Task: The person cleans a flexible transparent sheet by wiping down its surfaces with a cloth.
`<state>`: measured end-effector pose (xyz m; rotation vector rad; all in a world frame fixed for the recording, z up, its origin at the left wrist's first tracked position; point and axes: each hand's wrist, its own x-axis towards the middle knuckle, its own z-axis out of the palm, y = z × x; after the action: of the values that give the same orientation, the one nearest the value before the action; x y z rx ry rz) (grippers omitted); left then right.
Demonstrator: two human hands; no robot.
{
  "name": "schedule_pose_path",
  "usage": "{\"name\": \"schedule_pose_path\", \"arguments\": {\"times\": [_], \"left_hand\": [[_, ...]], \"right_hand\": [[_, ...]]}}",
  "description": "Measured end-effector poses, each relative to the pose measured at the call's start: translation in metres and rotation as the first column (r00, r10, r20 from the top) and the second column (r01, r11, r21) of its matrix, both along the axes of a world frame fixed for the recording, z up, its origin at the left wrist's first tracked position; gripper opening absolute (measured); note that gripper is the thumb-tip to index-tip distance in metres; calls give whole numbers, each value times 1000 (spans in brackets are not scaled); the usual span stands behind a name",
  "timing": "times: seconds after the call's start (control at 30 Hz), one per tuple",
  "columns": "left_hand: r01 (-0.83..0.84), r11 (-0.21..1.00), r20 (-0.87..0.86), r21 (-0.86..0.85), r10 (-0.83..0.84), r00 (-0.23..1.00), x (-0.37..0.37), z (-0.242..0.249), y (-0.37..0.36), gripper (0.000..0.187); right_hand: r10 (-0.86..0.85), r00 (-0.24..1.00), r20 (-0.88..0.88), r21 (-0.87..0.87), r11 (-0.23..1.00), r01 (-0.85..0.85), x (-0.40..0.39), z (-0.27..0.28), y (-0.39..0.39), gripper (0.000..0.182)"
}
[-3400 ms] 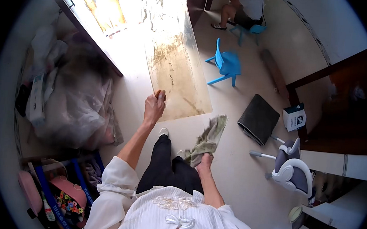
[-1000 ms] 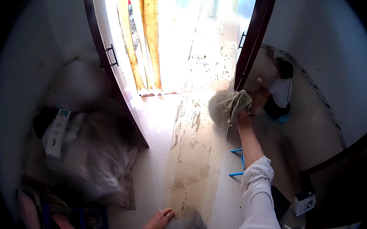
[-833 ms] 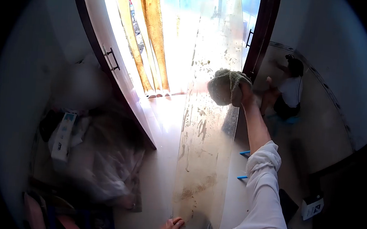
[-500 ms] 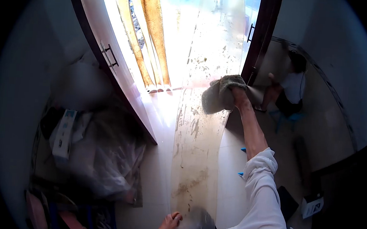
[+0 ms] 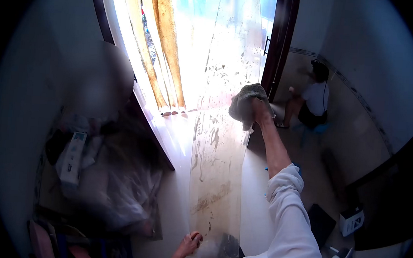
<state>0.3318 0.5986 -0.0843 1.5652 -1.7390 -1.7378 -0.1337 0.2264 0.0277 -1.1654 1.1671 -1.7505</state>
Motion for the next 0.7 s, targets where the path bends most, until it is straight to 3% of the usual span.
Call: {"name": "schedule_pose_path", "arguments": {"times": [0.07, 0.1, 0.17, 0.3, 0.43, 0.5, 0.63, 0.7], "left_hand": [[-5, 1000, -7, -27, 5, 1000, 0, 2, 9, 29], [-6, 999, -15, -43, 5, 1000, -1, 2, 15, 29], [-17, 994, -71, -107, 9, 997, -2, 8, 23, 29], [-6, 985, -115, -174, -14, 993, 6, 24, 18, 31], [13, 981, -97, -192, -32, 995, 11, 16, 7, 32], [25, 980, -88, -197, -43, 995, 12, 15, 5, 32], [1, 966, -101, -258, -28, 994, 12, 15, 2, 31], [-15, 958, -72, -287, -6, 997, 14, 11, -1, 30]], "right_hand": [[134, 946, 294, 107, 979, -172, 27, 25, 42, 14], [192, 922, 336, 62, 972, -225, 29, 5, 44, 12], [115, 914, 390, 211, 954, -211, 53, -1, 86, 11], [235, 877, 419, 190, 922, -338, 95, -14, 160, 11], [204, 881, 427, 298, 888, -350, 134, -58, 232, 12], [230, 846, 481, 296, 866, -403, 148, -111, 266, 12], [108, 869, 484, 439, 828, -348, 203, -132, 352, 15], [131, 843, 522, 422, 819, -389, 222, -151, 392, 15]]}}
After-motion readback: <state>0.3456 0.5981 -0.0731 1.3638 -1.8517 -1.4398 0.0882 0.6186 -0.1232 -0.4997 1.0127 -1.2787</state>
